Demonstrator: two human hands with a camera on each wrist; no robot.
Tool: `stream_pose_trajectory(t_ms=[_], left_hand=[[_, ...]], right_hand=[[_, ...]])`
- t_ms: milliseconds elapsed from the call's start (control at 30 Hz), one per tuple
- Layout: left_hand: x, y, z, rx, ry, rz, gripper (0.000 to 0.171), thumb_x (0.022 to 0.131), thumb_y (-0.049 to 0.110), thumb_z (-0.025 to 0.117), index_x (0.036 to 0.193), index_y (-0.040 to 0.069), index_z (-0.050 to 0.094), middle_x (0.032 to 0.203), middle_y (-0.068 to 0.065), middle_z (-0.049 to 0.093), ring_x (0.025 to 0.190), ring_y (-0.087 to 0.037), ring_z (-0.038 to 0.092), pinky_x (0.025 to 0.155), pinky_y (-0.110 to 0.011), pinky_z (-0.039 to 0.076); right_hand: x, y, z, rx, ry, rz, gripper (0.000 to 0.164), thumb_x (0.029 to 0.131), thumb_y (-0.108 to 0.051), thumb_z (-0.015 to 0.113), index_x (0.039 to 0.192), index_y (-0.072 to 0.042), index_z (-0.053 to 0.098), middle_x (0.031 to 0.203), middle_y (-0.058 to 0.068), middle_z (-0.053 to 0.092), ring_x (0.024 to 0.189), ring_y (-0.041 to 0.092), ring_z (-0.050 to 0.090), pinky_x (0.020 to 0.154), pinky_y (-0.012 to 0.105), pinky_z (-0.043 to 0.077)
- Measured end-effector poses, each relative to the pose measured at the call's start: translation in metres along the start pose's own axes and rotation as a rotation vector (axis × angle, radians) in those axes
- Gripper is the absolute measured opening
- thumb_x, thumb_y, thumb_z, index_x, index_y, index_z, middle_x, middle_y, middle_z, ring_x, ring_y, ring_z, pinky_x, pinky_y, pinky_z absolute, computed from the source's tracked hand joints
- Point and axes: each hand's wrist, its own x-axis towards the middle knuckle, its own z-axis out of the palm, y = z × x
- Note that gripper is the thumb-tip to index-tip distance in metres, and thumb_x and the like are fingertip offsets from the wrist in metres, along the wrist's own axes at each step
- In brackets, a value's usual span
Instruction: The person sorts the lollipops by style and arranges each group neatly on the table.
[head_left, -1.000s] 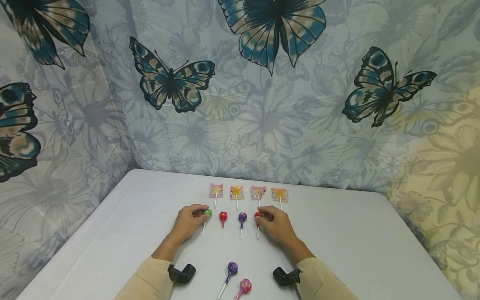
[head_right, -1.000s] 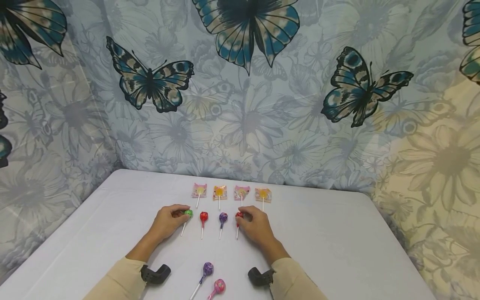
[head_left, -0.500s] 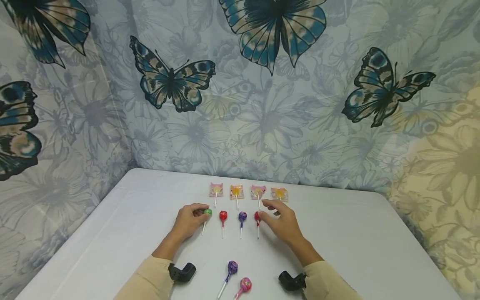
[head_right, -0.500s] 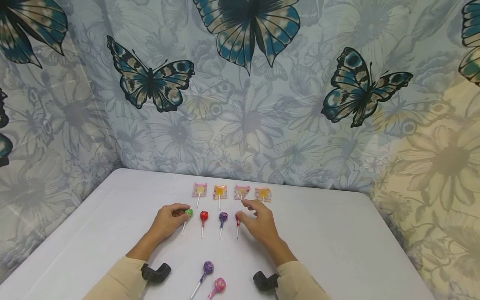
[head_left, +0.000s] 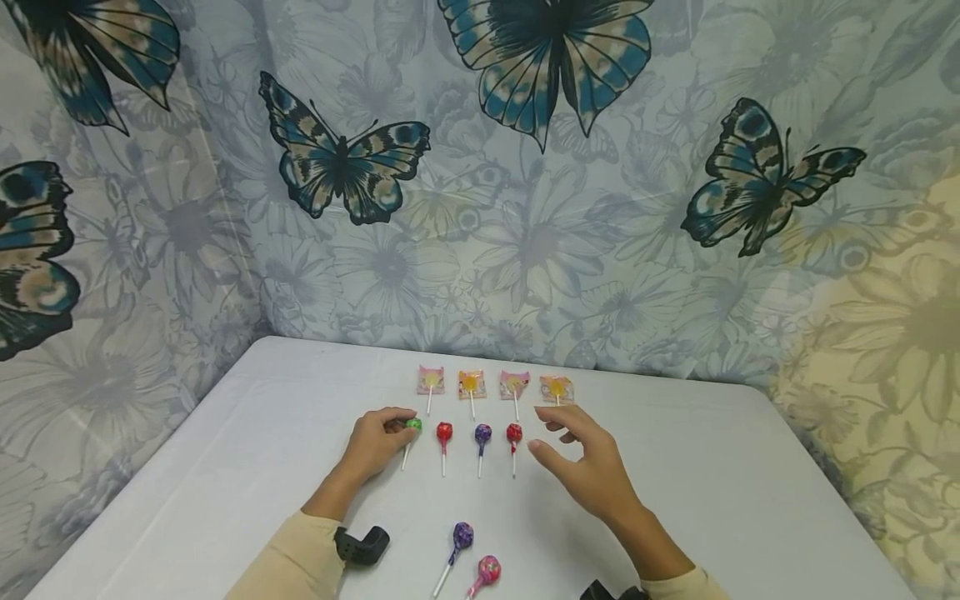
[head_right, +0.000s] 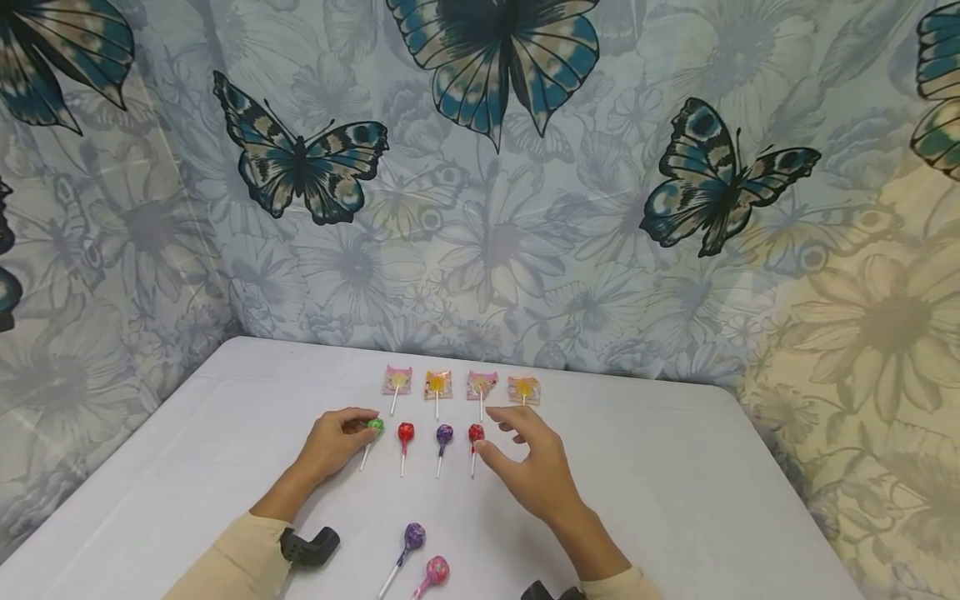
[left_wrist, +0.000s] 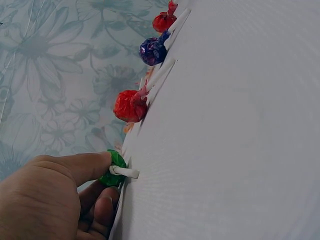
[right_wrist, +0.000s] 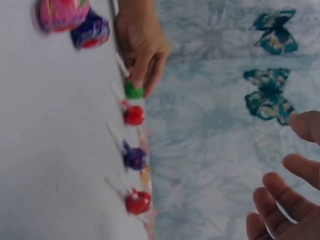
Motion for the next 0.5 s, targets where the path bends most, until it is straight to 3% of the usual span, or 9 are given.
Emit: stream_pose_trajectory(t_ms=[267,500], left_hand=[[0.0,0.0,0.001,0.0,0.001,0.0,0.024,0.081,0.004,0.076,0.105,0.005,0.074,0.074,0.002,0.058,0.067,-0.014,0.051,0.058,-0.026,0.044],[-0.001,0.0,0.001,0.006,0.004,0.003,0.024,0.081,0.004,0.076,0.105,0.006,0.074,0.074,0.002,0.058,0.068,-0.014,0.052,0.059,-0.027,0.045]], right_hand=[[-0.025,-0.03,-0.013,0.089,0.009,-0.074,0.044,0.08,-0.007,0.078,0.121,-0.017,0.066,0.115,-0.008,0.062,0.098,0.015,0.057,0.079,0.031,0.047],[-0.049,-0.048,-0.014,0.124,-0.011,-0.125,0.046,0.081,-0.005,0.078,0.123,-0.012,0.064,0.114,-0.001,0.062,0.099,0.015,0.057,0.082,0.025,0.046]])
